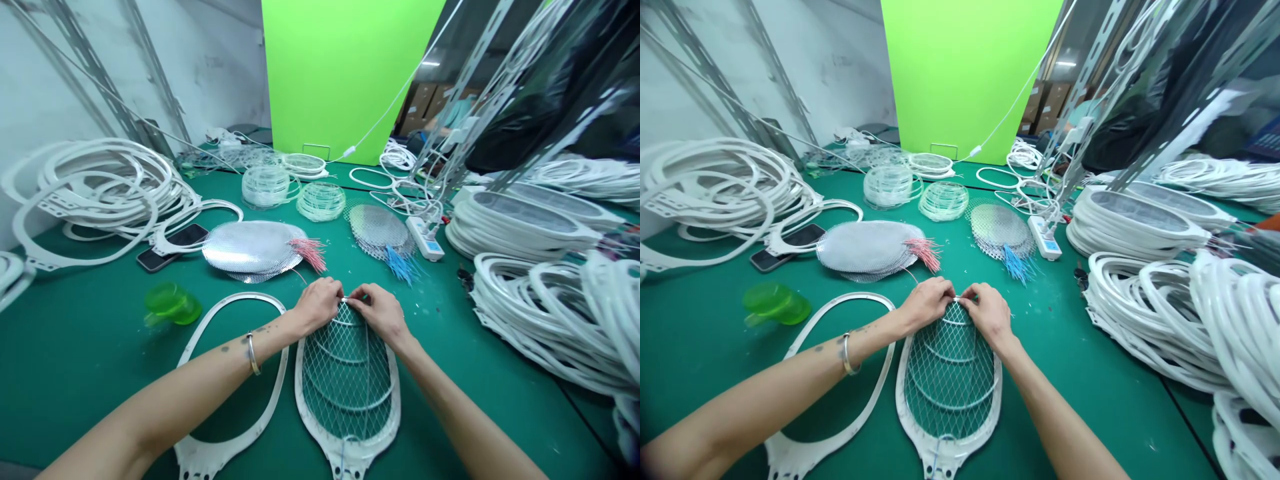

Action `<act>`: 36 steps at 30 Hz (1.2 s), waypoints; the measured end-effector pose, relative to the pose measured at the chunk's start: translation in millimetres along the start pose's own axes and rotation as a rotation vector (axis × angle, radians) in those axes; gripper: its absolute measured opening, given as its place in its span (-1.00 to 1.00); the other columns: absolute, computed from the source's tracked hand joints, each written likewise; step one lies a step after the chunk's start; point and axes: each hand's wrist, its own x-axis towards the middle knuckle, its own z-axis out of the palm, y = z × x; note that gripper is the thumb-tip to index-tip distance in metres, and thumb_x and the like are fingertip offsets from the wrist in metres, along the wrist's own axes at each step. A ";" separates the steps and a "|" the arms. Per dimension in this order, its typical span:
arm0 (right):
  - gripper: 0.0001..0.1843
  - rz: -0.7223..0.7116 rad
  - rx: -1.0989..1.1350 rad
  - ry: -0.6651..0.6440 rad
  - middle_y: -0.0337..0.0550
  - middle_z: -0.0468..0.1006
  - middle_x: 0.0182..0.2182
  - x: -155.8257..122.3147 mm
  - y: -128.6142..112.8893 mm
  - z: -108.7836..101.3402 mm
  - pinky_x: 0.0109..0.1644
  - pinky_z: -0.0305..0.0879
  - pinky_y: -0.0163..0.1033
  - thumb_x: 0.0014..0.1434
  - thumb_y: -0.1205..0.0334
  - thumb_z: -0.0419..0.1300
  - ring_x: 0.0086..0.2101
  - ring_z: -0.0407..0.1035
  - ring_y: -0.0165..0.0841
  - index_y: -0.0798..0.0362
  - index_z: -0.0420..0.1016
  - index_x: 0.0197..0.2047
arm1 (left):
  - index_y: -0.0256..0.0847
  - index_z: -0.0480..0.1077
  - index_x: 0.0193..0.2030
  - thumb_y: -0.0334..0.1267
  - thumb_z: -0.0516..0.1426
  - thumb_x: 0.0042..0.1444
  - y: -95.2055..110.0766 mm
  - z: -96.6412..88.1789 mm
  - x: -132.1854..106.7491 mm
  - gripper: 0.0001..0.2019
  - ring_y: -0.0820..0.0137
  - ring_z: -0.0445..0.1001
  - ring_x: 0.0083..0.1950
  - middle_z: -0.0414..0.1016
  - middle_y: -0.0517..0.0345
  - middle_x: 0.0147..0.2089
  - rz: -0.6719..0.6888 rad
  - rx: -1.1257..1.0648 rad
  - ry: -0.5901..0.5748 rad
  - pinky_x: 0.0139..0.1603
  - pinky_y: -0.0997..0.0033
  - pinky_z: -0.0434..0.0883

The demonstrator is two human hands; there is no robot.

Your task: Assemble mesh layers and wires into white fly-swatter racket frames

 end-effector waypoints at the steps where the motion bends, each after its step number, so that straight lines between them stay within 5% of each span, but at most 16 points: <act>1: -0.83 0.031 0.017 -0.021 -0.23 0.55 -0.36 3.9 2.0 -1.0 -0.35 0.18 -0.29 0.10 0.07 0.26 -0.37 0.40 -0.37 -0.02 0.48 -0.33 | -0.19 0.46 -0.20 -0.40 0.06 0.15 -0.1 -2.2 3.2 -0.83 0.31 0.48 -0.12 0.51 0.08 -0.19 -0.018 -0.010 -0.023 -0.09 0.39 0.40; 7: -0.78 0.084 0.061 -0.101 -0.33 0.49 -0.58 27.2 1.1 -1.5 -0.49 0.07 -0.33 -0.11 0.23 0.39 -0.54 0.32 -0.43 0.01 0.40 -0.52 | -0.18 0.48 -0.40 -0.31 0.21 -0.04 2.9 -11.6 24.9 -0.96 0.27 0.52 -0.31 0.54 0.11 -0.37 -0.100 -0.031 -0.149 -0.33 0.43 0.40; 11: -0.82 0.038 0.127 -0.012 -0.27 0.55 -0.48 16.2 -2.3 -7.9 -0.42 0.19 -0.33 -0.04 0.18 0.37 -0.49 0.37 -0.42 0.02 0.45 -0.45 | -0.19 0.49 -0.38 -0.36 0.19 -0.01 5.1 -19.1 22.4 -0.95 0.31 0.51 -0.30 0.52 0.14 -0.38 -0.031 -0.053 -0.110 -0.30 0.44 0.39; 14: -0.70 0.058 0.177 0.159 -0.13 0.58 -0.26 -21.8 1.7 -20.8 -0.29 0.31 -0.29 0.12 0.02 0.25 -0.36 0.41 -0.39 0.07 0.45 -0.21 | -0.20 0.49 -0.22 -0.33 0.15 0.11 6.7 -28.8 -0.8 -0.89 0.36 0.48 -0.20 0.51 0.12 -0.23 0.028 -0.095 -0.044 -0.17 0.43 0.38; 17: -0.71 0.077 0.170 0.292 -0.11 0.56 -0.22 -89.7 3.2 -33.3 -0.16 0.32 -0.21 0.23 0.01 0.15 -0.29 0.41 -0.35 0.04 0.45 -0.15 | -0.21 0.46 -0.14 -0.28 0.11 0.22 10.2 -36.1 -47.9 -0.87 0.42 0.45 -0.19 0.48 0.13 -0.15 0.127 -0.182 -0.034 -0.12 0.45 0.36; 20: -0.90 -0.183 0.101 0.311 -0.15 0.58 -0.27 -166.2 -7.8 -34.7 -0.12 0.34 -0.21 0.22 0.20 0.20 -0.26 0.43 -0.34 -0.01 0.50 -0.19 | -0.20 0.48 -0.21 -0.30 0.13 0.25 16.4 -35.0 -107.8 -0.90 0.43 0.46 -0.15 0.51 0.16 -0.18 0.357 -0.288 -0.143 -0.12 0.47 0.36; 23: -0.76 -0.451 0.017 0.196 -0.15 0.61 -0.22 -219.4 -23.7 -20.3 -0.10 0.36 -0.20 0.21 0.36 0.20 -0.20 0.45 -0.33 -0.04 0.51 -0.05 | -0.19 0.49 -0.14 -0.30 0.12 0.27 21.9 -23.2 -153.7 -0.88 0.38 0.44 -0.06 0.51 0.09 -0.08 0.470 -0.253 -0.198 -0.03 0.40 0.38; 28: -0.68 -0.517 -0.065 0.167 -0.12 0.61 -0.19 -237.1 -31.6 1.5 -0.06 0.38 -0.18 0.22 0.42 0.17 -0.18 0.45 -0.32 0.02 0.50 0.03 | -0.24 0.47 -0.14 -0.47 -0.03 0.30 24.0 -6.0 -168.1 -0.76 0.38 0.44 -0.10 0.52 0.08 -0.16 0.523 -0.112 -0.198 -0.05 0.39 0.40; 36: -0.70 -0.520 -0.083 0.177 -0.15 0.60 -0.29 -234.9 -29.4 0.4 -0.02 0.34 -0.17 0.23 0.42 0.16 -0.20 0.44 -0.33 0.02 0.50 0.01 | -0.28 0.39 0.02 -0.46 -0.08 0.33 18.0 -10.7 -170.7 -0.72 0.33 0.41 -0.09 0.47 -0.03 -0.12 0.740 0.088 -0.063 -0.03 0.32 0.42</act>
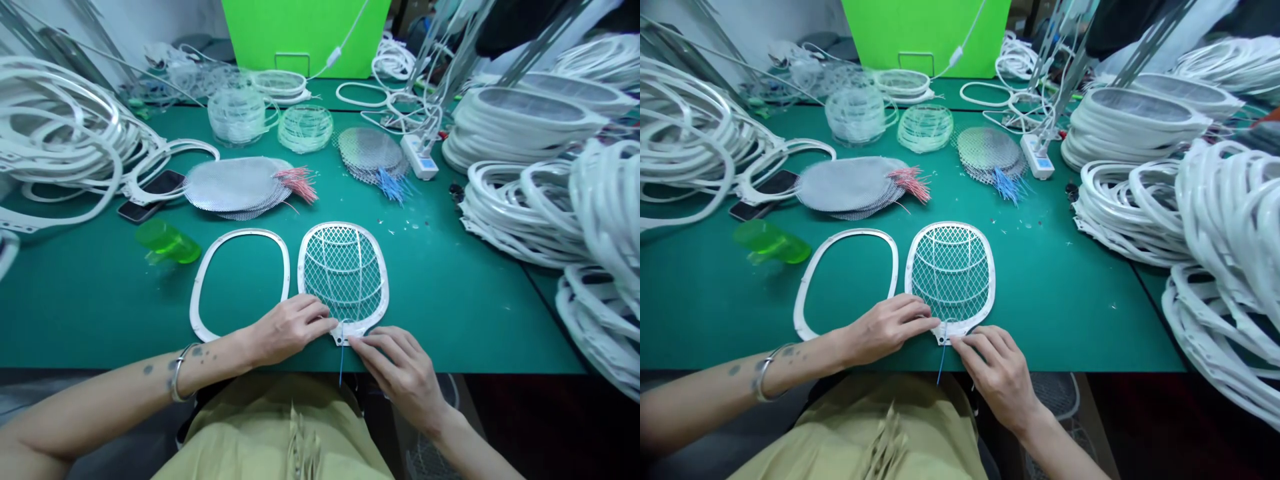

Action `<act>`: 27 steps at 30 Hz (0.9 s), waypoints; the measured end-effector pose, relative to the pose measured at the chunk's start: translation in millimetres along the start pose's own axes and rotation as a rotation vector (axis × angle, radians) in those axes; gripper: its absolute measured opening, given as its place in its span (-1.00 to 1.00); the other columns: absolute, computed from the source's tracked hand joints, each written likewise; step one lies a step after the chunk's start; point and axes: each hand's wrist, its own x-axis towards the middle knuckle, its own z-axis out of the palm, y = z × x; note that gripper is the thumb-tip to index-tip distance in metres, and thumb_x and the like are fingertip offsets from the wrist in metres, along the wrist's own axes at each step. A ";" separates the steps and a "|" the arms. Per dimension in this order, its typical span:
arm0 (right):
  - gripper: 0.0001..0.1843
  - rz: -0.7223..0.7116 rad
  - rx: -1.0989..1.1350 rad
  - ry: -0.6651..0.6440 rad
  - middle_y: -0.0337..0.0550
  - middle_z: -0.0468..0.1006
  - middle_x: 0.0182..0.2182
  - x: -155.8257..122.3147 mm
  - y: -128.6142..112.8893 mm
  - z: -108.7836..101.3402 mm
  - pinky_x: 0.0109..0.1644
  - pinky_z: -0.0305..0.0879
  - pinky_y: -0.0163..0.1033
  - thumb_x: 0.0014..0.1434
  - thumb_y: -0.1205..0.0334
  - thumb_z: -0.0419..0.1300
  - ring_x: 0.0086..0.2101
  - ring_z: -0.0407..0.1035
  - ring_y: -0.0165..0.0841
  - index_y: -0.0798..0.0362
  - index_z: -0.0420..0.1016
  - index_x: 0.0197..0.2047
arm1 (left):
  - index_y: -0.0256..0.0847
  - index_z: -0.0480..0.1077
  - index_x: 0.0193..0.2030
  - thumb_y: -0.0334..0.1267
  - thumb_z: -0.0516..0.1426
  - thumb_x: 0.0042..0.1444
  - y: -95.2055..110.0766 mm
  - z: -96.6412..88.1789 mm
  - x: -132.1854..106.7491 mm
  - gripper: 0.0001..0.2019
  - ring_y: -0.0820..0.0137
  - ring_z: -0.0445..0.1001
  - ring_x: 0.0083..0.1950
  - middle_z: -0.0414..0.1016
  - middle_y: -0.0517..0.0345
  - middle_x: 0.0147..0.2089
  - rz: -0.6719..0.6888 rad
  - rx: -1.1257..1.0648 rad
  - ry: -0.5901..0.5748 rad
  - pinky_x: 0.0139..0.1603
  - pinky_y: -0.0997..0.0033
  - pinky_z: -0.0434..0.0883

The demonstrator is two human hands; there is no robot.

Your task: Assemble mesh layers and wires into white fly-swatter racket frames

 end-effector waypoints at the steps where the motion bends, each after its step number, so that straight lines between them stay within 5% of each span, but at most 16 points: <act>1: -0.70 -0.003 -0.002 -0.007 -0.16 0.59 -0.31 -0.3 -0.1 0.1 -0.03 0.32 -0.17 0.23 0.43 0.16 -0.22 0.44 -0.34 0.03 0.50 0.01 | -0.27 0.39 0.04 -0.46 -0.08 0.32 0.1 -0.7 -0.8 -0.72 0.33 0.41 -0.10 0.47 -0.03 -0.12 0.002 0.010 0.000 -0.04 0.32 0.42; 17: -0.74 0.032 0.013 -0.070 -0.21 0.59 -0.35 4.5 2.7 -2.3 0.03 0.19 -0.15 0.28 0.38 0.11 -0.22 0.44 -0.36 -0.02 0.51 -0.02 | -0.29 0.35 0.03 -0.43 -0.05 0.33 -0.1 -8.4 3.2 -0.77 0.29 0.40 -0.14 0.44 -0.02 -0.17 0.050 0.134 -0.111 -0.14 0.30 0.41; 27: -0.87 0.307 0.246 -0.261 -0.34 0.55 -0.45 39.3 9.5 -14.6 -0.09 0.17 -0.19 0.23 0.17 0.17 -0.39 0.41 -0.44 -0.03 0.41 -0.36 | -0.29 0.36 0.06 -0.40 0.04 0.22 0.6 -18.0 19.2 -0.72 0.24 0.38 -0.17 0.42 -0.01 -0.19 0.064 0.106 -0.254 -0.09 0.22 0.34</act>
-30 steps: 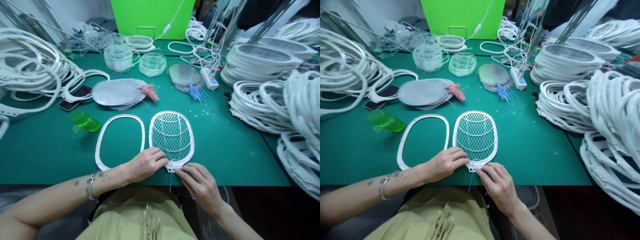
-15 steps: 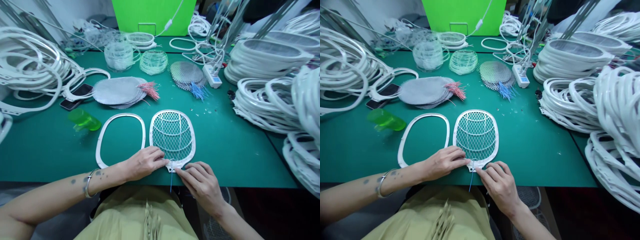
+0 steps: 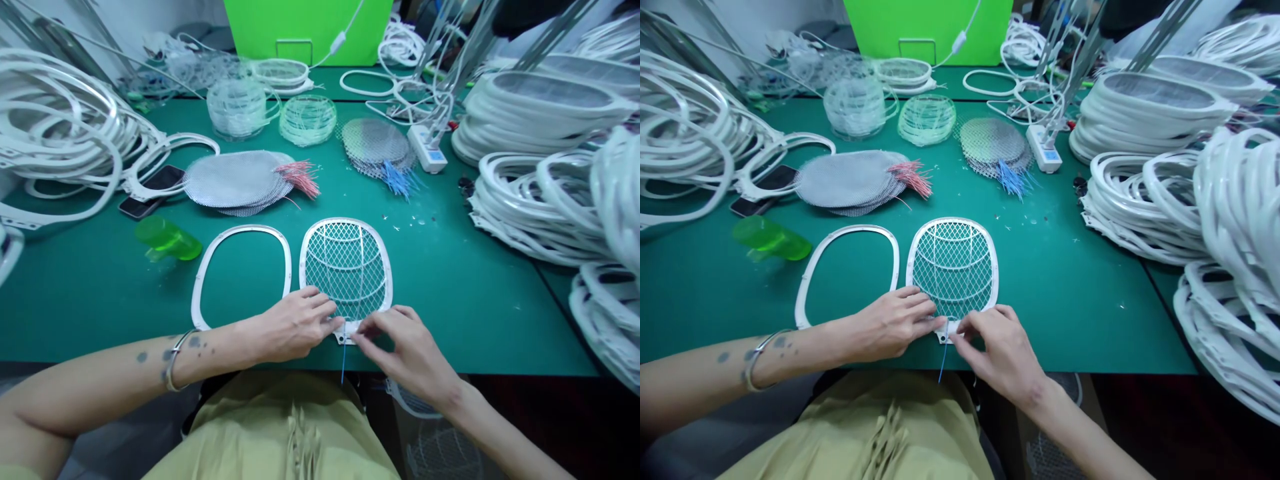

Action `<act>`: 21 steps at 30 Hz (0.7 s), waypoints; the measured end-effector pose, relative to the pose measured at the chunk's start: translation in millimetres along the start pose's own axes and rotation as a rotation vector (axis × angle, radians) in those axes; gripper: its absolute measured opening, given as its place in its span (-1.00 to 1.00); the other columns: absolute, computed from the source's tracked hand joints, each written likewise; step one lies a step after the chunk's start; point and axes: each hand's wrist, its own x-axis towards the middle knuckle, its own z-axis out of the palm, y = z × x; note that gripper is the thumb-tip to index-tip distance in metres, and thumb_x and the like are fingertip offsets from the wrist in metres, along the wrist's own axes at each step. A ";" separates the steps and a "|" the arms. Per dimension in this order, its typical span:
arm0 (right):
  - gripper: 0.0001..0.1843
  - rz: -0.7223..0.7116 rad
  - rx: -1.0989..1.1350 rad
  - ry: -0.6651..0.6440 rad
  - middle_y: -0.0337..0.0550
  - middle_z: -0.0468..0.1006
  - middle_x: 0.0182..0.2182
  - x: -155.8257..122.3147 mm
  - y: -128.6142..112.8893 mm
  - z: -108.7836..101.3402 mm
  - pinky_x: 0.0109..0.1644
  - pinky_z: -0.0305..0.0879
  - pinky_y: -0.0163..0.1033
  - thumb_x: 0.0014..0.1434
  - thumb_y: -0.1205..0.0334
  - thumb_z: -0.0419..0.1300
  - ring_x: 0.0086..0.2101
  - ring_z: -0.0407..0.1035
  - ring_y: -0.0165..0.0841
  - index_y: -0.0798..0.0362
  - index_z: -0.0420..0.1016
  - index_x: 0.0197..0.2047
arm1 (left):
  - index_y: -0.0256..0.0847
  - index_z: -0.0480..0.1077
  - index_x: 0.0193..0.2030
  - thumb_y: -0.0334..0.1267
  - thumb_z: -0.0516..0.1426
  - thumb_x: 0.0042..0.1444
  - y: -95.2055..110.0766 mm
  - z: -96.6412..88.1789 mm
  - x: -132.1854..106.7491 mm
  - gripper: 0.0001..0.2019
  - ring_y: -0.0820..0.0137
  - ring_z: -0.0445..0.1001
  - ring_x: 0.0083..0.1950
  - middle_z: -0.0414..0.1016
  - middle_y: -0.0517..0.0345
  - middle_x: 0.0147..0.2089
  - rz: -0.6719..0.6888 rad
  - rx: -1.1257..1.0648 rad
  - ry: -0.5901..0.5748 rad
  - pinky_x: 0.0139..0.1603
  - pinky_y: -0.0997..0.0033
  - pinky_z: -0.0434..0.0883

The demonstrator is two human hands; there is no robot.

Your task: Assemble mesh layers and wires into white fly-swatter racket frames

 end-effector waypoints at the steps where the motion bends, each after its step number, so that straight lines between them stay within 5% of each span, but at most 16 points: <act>1: -0.85 0.058 0.013 0.013 -0.34 0.54 -0.47 4.2 0.2 0.2 -0.14 0.18 -0.20 0.22 0.15 0.19 -0.42 0.40 -0.44 -0.03 0.39 -0.38 | -0.29 0.37 0.05 -0.39 0.05 0.19 0.6 -1.6 1.9 -0.71 0.21 0.38 -0.13 0.43 -0.03 -0.16 -0.002 -0.004 -0.020 -0.05 0.19 0.33; 5: -0.75 0.253 0.009 -0.151 -0.36 0.51 -0.55 25.0 4.6 0.6 -0.38 0.09 -0.26 0.12 0.13 0.26 -0.50 0.37 -0.41 -0.03 0.31 -0.49 | -0.26 0.41 0.06 -0.36 0.07 0.14 1.0 -7.8 5.2 -0.66 0.08 0.30 0.19 0.36 -0.14 0.16 -0.029 -0.045 -0.038 0.21 0.03 0.20; 8: -0.73 0.367 -0.015 -0.327 -0.35 0.52 -0.56 38.0 7.3 -3.2 -0.49 -0.04 -0.29 0.08 0.09 0.28 -0.51 0.38 -0.39 -0.03 0.31 -0.51 | -0.21 0.36 0.17 -0.33 0.07 0.14 -1.5 -10.7 3.2 -0.57 0.05 0.06 0.40 0.24 0.01 0.33 -0.033 -0.129 -0.057 0.39 -0.05 -0.07; 13: -0.76 0.381 -0.106 -0.435 -0.30 0.55 -0.53 46.8 3.4 -8.7 -0.47 -0.06 -0.30 0.13 0.06 0.24 -0.47 0.41 -0.36 -0.02 0.34 -0.46 | -0.35 0.28 0.26 -0.28 0.00 0.20 -1.9 -7.2 2.8 -0.51 0.05 0.09 0.39 0.26 -0.01 0.32 -0.039 -0.211 -0.180 0.44 0.01 -0.12; 18: -0.79 0.364 -0.221 -0.444 -0.30 0.55 -0.52 50.2 -2.9 -7.0 -0.42 -0.02 -0.26 0.14 0.09 0.24 -0.42 0.42 -0.30 -0.03 0.35 -0.43 | -0.47 0.32 0.22 -0.28 0.05 0.16 1.9 -0.9 3.4 -0.50 0.04 0.06 0.40 0.23 -0.18 0.32 -0.027 -0.221 -0.117 0.46 -0.01 -0.21; 21: -0.81 0.301 -0.230 -0.395 -0.32 0.54 -0.51 43.3 -0.7 -4.5 -0.31 0.09 -0.21 0.14 0.11 0.25 -0.39 0.43 -0.30 -0.03 0.37 -0.42 | -0.19 0.32 0.25 -0.27 0.01 0.27 -11.7 -3.6 -2.4 -0.59 0.21 0.07 0.42 0.25 0.09 0.33 -0.014 -0.359 -0.107 0.47 0.05 -0.22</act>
